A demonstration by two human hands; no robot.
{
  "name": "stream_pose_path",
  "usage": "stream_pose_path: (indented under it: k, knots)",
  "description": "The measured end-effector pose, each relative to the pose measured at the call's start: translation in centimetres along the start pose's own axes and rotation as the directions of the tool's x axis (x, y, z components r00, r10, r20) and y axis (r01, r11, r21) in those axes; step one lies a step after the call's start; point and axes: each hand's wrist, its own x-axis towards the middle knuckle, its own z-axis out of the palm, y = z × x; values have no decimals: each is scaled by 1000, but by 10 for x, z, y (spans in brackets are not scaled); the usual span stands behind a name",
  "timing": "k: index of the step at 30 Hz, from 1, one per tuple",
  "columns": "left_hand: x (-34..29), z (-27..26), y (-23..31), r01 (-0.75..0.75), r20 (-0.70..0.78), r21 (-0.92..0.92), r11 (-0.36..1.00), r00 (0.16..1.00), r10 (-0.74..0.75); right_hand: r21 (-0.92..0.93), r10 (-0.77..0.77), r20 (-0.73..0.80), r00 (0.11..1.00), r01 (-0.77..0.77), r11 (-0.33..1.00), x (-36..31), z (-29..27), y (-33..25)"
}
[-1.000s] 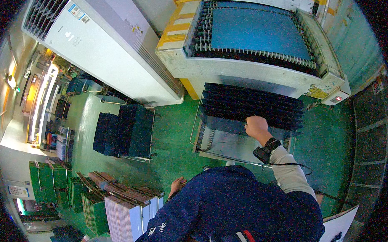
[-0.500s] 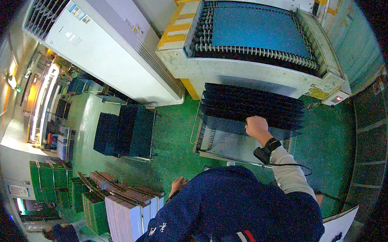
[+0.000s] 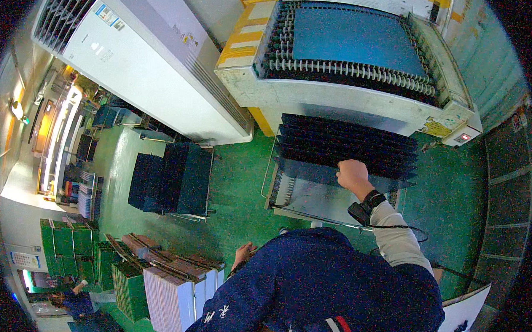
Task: Unloading metal or plastic sheets from a processing machine and placing them into a sorting rack.
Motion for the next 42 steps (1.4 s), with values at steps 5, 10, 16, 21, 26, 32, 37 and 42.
stream_pose_path:
  k: [5, 10, 16, 21, 26, 32, 37, 42]
  knots:
    - [-1, 1, 1, 6, 1, -12, 1000, 1000, -6, -9, -12, -15, 1000, 12, 1000, 0, 1, 1]
    - [5, -4, -3, 2, -2, -12, 1000, 1000, -2, -24, -11, 1, 1000, 11, 1000, -1, -2, -1]
    - [6, -5, -2, 17, 11, -23, 1000, 1000, -17, -1, 0, -19, 1000, 0, 1000, -1, 1, -1]
    - [4, -5, -2, -1, 15, -23, 1000, 1000, 1, -23, 2, -3, 1000, -2, 1000, -1, 1, -1]
    - [3, -4, 0, -9, 4, -18, 1000, 1000, 9, -16, 14, -18, 1000, -15, 1000, -2, 2, -1]
    - [7, -8, -2, 2, -4, -31, 1000, 1000, -2, -24, 15, -9, 1000, -15, 1000, -3, -1, -3]
    - [6, -7, 0, 13, -1, -35, 999, 1000, -13, -22, 17, 3, 1000, -17, 1000, -3, -3, -4]
    - [1, -6, 4, -9, 0, -21, 1000, 1000, 9, -13, 26, 1, 1000, -26, 1000, -5, -5, -6]
